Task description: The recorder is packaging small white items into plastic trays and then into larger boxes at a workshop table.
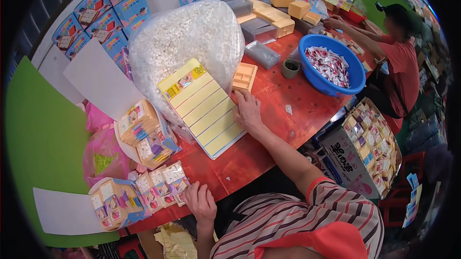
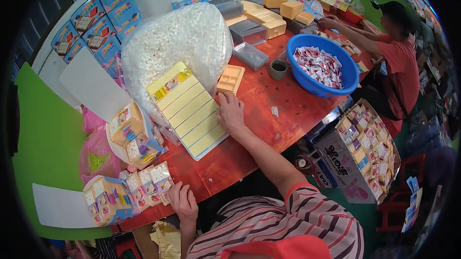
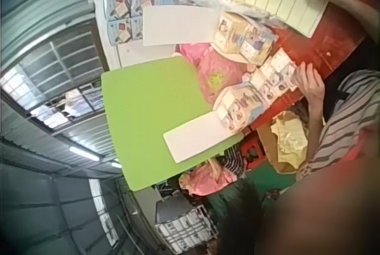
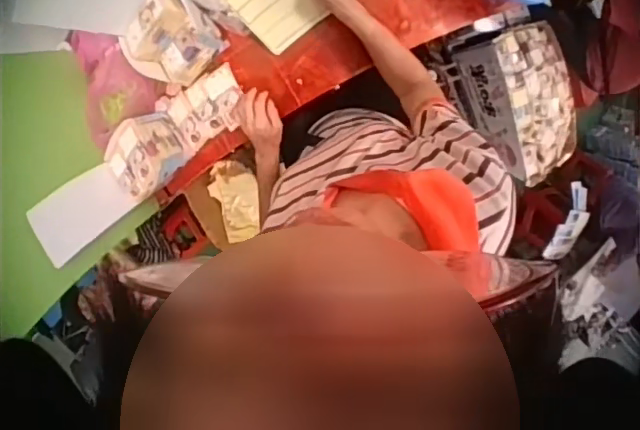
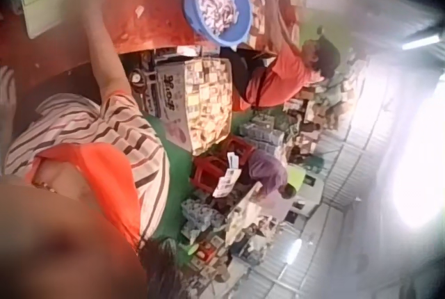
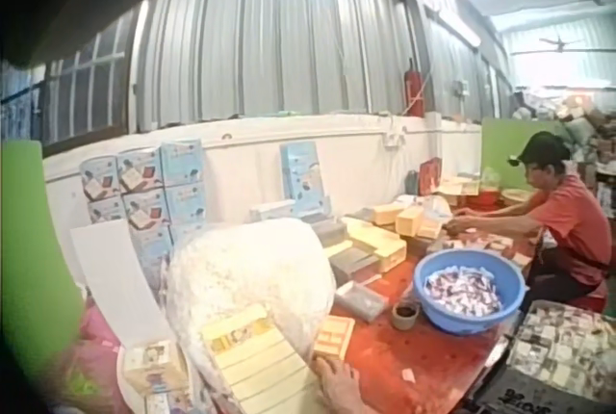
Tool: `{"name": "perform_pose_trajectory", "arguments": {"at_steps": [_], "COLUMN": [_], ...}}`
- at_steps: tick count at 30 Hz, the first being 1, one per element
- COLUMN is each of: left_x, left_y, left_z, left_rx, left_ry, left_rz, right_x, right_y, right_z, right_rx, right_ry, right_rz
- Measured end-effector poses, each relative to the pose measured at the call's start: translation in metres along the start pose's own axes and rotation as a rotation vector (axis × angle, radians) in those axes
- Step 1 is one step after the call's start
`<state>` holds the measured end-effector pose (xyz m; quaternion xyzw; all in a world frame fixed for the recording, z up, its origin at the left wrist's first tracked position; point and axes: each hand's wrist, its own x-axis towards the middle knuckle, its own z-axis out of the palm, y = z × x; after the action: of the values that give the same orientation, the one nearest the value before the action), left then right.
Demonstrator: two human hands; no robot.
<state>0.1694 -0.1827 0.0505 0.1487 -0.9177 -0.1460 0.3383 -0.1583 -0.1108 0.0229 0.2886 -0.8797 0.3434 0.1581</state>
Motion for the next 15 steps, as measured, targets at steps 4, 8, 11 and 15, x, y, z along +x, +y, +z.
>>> {"name": "perform_pose_trajectory", "arguments": {"at_steps": [4,8,11,15], "left_x": [-0.003,0.008,0.011,0.003], "left_y": [-0.009,-0.016,-0.026,-0.038], "left_z": [0.003,0.001,0.000,-0.010], "left_rx": [0.061,0.111,0.183,0.301], "left_ry": [-0.024,-0.079,-0.066,-0.060], "left_rz": [-0.015,-0.011,-0.055,-0.084], "right_x": [0.045,0.071,0.073,0.065], "right_y": [0.014,0.060,0.074,0.085], "right_z": [-0.005,-0.002,-0.016,-0.015], "right_rx": [-0.227,-0.418,-0.366,-0.329], "right_ry": [0.112,0.087,0.037,0.008], "right_rz": [-0.150,-0.310,-0.377,-0.413]}}
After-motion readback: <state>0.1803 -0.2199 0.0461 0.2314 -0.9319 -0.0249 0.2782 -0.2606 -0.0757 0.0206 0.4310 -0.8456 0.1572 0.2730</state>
